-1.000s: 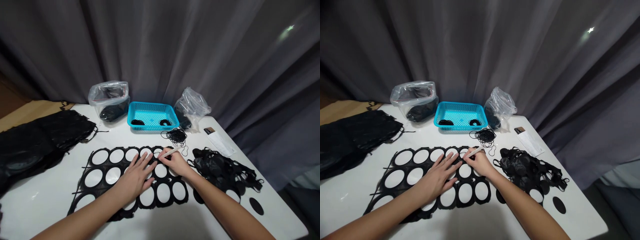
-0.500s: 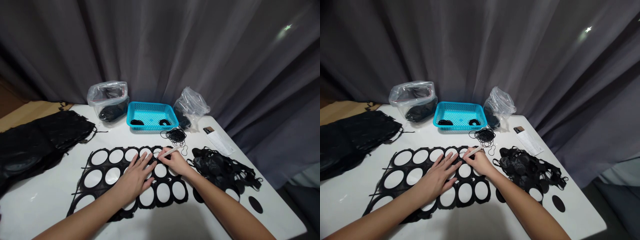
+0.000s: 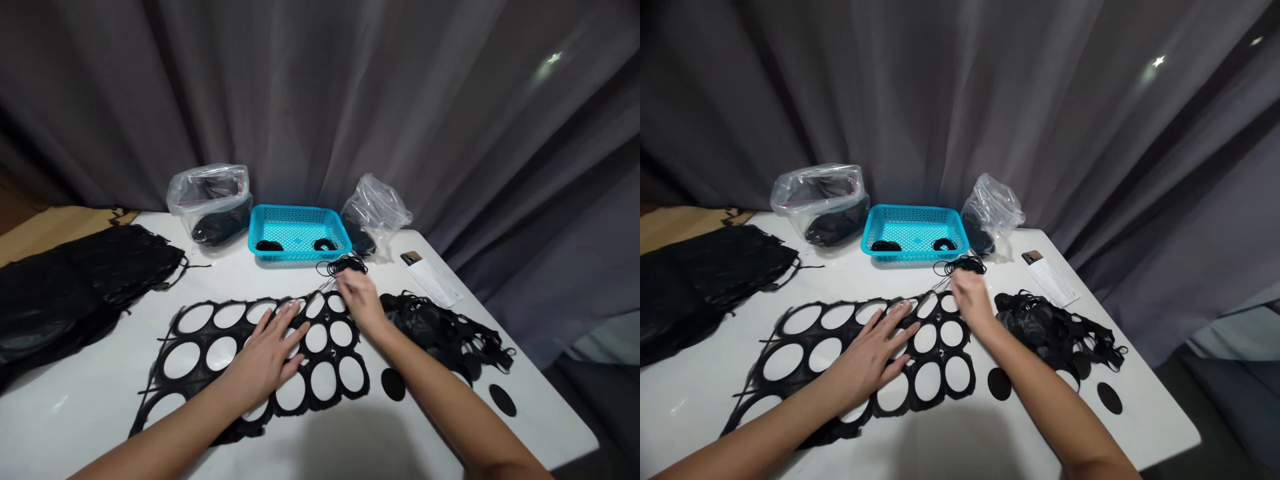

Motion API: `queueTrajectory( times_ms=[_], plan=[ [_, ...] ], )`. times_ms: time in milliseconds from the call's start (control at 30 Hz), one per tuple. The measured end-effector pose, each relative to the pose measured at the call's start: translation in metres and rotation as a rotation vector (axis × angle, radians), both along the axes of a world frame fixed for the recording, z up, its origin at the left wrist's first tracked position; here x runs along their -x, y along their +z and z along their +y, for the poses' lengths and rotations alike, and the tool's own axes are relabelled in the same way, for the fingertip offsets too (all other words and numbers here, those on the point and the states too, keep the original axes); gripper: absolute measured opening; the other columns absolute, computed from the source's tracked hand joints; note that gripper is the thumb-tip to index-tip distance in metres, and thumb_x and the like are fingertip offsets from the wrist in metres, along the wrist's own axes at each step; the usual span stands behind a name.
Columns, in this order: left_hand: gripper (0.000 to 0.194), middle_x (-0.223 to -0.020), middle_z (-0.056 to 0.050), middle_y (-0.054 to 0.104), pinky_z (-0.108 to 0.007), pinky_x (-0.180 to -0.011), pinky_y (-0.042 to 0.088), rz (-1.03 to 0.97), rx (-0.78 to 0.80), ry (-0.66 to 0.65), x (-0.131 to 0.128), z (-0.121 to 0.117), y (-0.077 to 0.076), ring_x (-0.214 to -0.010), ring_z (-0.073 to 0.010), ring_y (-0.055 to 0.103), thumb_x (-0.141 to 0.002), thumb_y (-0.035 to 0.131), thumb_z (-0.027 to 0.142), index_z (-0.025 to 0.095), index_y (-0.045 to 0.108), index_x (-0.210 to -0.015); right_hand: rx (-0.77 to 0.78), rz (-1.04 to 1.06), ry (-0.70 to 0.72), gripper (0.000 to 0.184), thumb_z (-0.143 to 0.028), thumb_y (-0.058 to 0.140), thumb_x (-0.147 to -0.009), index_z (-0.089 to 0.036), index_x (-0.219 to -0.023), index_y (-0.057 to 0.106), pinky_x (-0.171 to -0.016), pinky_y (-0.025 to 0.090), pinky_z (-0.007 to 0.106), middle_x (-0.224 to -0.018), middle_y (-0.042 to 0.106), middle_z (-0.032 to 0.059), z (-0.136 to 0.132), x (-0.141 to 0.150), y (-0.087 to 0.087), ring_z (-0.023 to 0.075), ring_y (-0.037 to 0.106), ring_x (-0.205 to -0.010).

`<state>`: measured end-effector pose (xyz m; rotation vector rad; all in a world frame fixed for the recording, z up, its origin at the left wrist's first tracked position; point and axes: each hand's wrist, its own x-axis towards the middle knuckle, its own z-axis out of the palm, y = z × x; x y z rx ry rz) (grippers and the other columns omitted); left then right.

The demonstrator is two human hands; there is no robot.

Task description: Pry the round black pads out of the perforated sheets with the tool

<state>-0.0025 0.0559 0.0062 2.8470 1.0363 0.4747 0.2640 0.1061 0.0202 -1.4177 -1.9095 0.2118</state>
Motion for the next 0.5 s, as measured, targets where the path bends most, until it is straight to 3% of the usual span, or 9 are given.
queueTrajectory(
  times_ms=[67,133,233,300,400,500],
  plan=[
    [0.046,-0.162,-0.013,0.031,-0.052,-0.117,0.028,0.011,-0.019,-0.007,0.002,0.0,-0.001,-0.146,-0.03,0.034,-0.1,0.051,0.031,0.024,0.048,-0.146,-0.001,0.104,-0.226,0.017,-0.028,0.049,-0.093,-0.021,-0.082,0.06,-0.075,0.044,0.034,-0.082,0.069,0.007,0.015,-0.024,0.006,0.0231,0.062,-0.076],
    [0.045,-0.158,-0.013,0.038,-0.055,-0.116,0.026,0.015,-0.038,-0.002,0.0,0.001,0.0,-0.144,-0.0317,0.038,-0.099,0.052,0.034,0.026,0.05,-0.144,0.094,0.17,-0.289,0.017,-0.034,0.054,-0.089,-0.022,-0.078,0.058,-0.071,0.043,0.033,-0.077,0.068,0.0046,0.019,-0.041,0.011,0.0224,0.061,-0.071],
    [0.039,-0.146,-0.015,0.052,-0.06,-0.114,0.024,0.007,-0.054,0.061,-0.011,0.004,0.004,-0.135,-0.0363,0.046,-0.096,0.056,0.04,0.023,0.06,-0.131,0.34,0.287,-0.134,0.019,-0.037,0.06,-0.085,-0.022,-0.073,0.055,-0.066,0.042,0.03,-0.073,0.067,0.002,0.007,-0.041,0.011,0.0203,0.06,-0.07],
    [0.036,-0.139,-0.016,0.056,-0.057,-0.113,0.028,0.005,-0.052,0.071,-0.023,0.006,0.008,-0.131,-0.0354,0.05,-0.097,0.056,0.037,0.02,0.062,-0.127,0.46,0.359,-0.012,0.019,-0.036,0.062,-0.084,-0.022,-0.073,0.056,-0.064,0.041,0.028,-0.073,0.066,0.0006,-0.006,-0.029,0.006,0.0187,0.059,-0.069],
    [0.042,-0.148,-0.017,0.048,-0.05,-0.114,0.032,0.004,-0.041,-0.026,-0.04,0.012,0.007,-0.138,-0.0325,0.045,-0.098,0.055,0.031,0.018,0.054,-0.138,0.555,0.422,0.093,0.015,-0.034,0.063,-0.083,-0.021,-0.077,0.058,-0.065,0.042,0.027,-0.076,0.066,0.0003,-0.021,-0.012,-0.001,0.0175,0.058,-0.071],
    [0.051,-0.158,-0.015,0.037,-0.052,-0.115,0.031,0.013,0.001,-0.084,-0.048,0.017,0.0,-0.145,-0.0336,0.036,-0.098,0.058,0.036,0.024,0.047,-0.146,0.59,0.48,0.118,0.013,-0.032,0.064,-0.082,-0.019,-0.08,0.061,-0.071,0.043,0.029,-0.08,0.067,0.0016,-0.024,-0.008,-0.003,0.018,0.059,-0.075]
  ],
)
